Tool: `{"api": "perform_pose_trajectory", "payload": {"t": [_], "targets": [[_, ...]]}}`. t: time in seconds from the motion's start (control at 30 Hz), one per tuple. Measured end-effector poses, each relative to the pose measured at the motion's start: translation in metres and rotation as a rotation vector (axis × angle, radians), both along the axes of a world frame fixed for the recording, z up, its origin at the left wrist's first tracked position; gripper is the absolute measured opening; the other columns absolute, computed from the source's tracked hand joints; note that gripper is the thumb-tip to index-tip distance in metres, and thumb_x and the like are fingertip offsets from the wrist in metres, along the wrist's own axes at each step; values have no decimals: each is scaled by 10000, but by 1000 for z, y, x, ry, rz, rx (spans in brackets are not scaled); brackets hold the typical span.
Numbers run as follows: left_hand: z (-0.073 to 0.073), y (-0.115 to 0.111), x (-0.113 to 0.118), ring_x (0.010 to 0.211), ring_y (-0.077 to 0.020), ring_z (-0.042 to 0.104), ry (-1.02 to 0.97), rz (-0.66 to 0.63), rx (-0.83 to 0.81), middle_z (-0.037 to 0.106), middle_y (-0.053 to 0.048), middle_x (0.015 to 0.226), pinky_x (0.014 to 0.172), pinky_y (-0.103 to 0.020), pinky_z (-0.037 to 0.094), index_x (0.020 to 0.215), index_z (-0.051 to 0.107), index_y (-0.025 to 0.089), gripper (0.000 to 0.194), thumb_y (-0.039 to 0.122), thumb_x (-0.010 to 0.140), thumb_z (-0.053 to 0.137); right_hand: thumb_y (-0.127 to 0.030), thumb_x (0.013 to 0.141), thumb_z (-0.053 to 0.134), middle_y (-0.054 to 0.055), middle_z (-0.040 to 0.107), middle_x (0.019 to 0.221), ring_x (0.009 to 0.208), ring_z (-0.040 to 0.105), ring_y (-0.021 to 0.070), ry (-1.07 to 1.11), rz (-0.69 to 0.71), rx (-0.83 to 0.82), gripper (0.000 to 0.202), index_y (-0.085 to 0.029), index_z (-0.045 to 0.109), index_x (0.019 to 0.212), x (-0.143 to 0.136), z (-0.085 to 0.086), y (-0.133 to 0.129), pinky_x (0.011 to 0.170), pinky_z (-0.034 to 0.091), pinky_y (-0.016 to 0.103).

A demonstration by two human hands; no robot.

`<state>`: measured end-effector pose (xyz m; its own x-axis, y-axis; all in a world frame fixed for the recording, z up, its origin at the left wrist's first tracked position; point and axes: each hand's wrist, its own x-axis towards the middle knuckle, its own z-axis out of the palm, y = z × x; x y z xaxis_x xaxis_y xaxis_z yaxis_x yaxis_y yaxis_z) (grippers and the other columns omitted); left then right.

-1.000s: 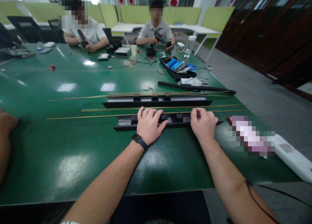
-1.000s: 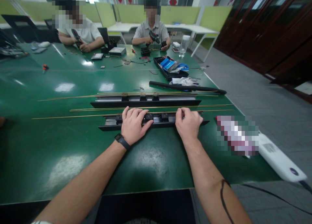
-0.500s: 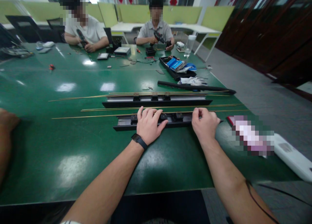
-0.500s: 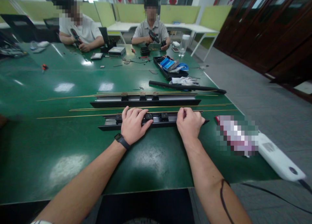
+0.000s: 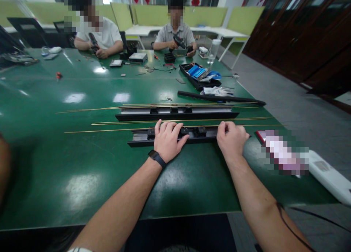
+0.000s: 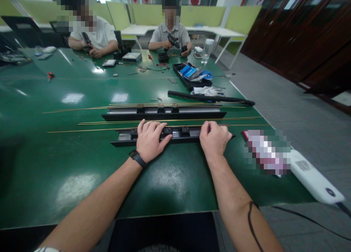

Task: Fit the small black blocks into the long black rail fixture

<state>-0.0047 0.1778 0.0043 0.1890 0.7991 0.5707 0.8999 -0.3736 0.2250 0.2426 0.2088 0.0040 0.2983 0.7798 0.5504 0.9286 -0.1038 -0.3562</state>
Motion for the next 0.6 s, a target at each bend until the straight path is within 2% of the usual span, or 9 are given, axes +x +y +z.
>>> {"api": "perform_pose_trajectory", "payload": {"t": [0.27, 0.5, 0.6], "targets": [[1, -1, 2, 1244, -295, 587, -1, 0, -9, 718, -82, 1227, 1280, -547, 227, 1304, 684, 253, 426, 534, 998, 590, -448, 1011, 469, 58, 696, 807, 888, 552, 238, 14, 169, -37, 348, -213, 704, 908, -4, -2, -1, 846, 279, 383], [2, 0, 1, 1237, -290, 590, 7, -3, -2, 716, -77, 1222, 1275, -549, 230, 1300, 679, 247, 423, 531, 998, 598, -399, 1008, 448, 82, 660, 765, 849, 522, 239, -30, 23, -27, 364, -196, 662, 794, 0, -2, 1, 783, 249, 378], [1, 0, 1, 1238, -293, 591, 5, 1, 0, 718, -78, 1220, 1276, -551, 232, 1295, 682, 252, 419, 531, 992, 606, -400, 1002, 458, 79, 655, 772, 846, 518, 235, -7, 16, -16, 351, -194, 669, 811, 1, -1, 1, 792, 254, 377]]}}
